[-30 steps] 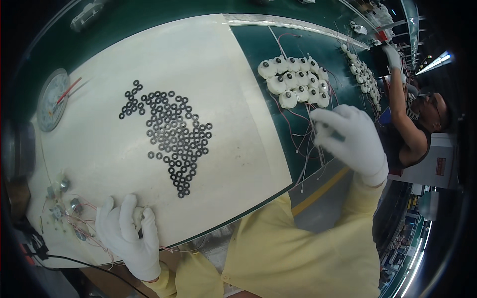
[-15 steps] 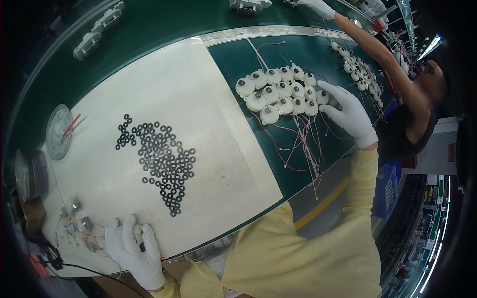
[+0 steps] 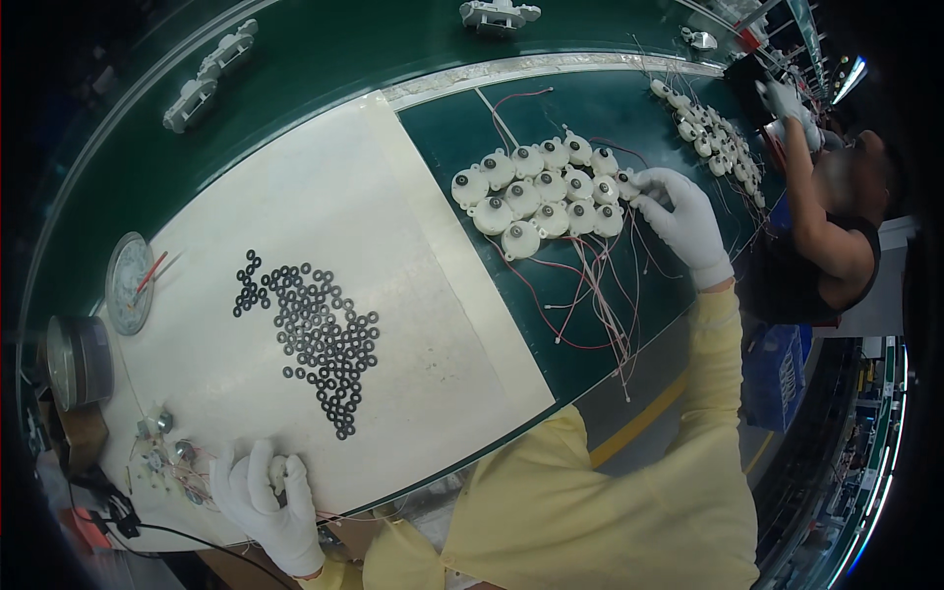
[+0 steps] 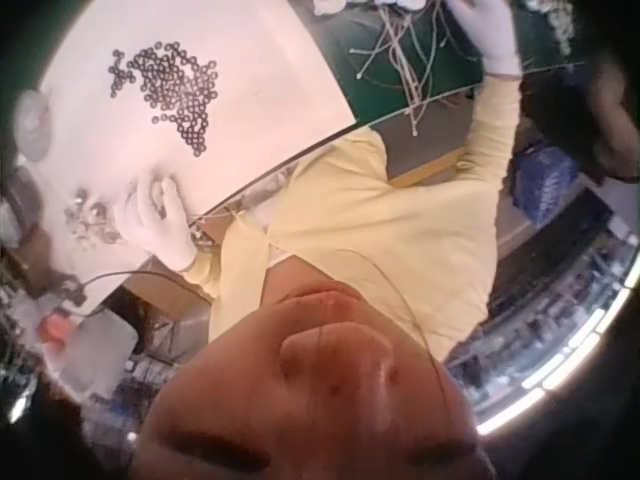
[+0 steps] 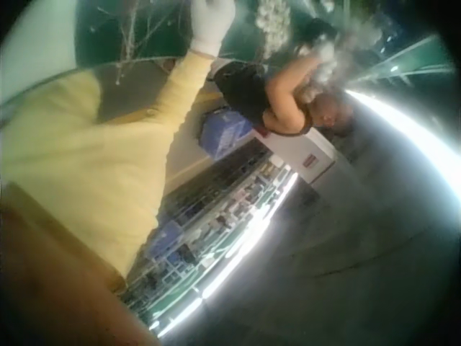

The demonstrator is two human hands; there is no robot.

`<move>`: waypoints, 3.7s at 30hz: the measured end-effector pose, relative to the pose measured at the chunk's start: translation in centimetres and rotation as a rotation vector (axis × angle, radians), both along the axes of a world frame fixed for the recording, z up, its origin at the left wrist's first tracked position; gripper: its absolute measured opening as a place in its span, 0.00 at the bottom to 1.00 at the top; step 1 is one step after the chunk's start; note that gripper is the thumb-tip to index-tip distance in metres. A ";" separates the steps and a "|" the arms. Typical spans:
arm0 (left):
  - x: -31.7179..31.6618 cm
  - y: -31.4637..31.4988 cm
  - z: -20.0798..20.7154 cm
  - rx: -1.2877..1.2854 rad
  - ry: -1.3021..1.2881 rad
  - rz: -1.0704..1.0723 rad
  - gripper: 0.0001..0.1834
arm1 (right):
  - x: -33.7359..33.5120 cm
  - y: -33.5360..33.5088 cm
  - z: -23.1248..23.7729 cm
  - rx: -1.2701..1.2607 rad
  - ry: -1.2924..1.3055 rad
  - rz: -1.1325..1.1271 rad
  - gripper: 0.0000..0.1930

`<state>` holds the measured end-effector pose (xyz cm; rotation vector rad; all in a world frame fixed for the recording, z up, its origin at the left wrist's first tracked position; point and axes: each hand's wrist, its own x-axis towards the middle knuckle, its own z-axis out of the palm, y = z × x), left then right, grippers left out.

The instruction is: The person repeatedly picks up small white cylindrical components and black washers from a table, inserts the washers into the components, and places the assembled units on the right side of the table. The process is continuous and repetitive throughout the clip.

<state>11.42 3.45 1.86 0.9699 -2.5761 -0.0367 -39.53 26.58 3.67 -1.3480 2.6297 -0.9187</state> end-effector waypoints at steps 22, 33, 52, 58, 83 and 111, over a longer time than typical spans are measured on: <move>-5.8 2.2 5.8 0.548 0.769 -0.392 0.25 | 25.5 -16.3 8.0 -0.326 0.355 1.167 0.20; 2.0 -10.8 3.7 -0.259 -0.207 0.493 0.16 | 21.3 -15.6 9.3 0.430 0.069 1.404 0.23; 0.2 -2.8 1.4 -0.144 0.035 0.060 0.10 | 22.0 -13.1 4.6 0.430 0.459 0.804 0.24; -0.4 -1.1 -0.4 -0.075 0.099 0.047 0.16 | 22.0 -13.9 4.0 0.306 0.431 0.891 0.18; 0.0 -2.6 -0.5 0.133 0.297 0.059 0.30 | 19.6 -15.4 3.3 0.318 -0.048 0.853 0.19; 0.1 -1.4 -0.6 0.060 0.126 0.139 0.24 | 22.1 -16.5 7.1 0.618 0.720 1.114 0.18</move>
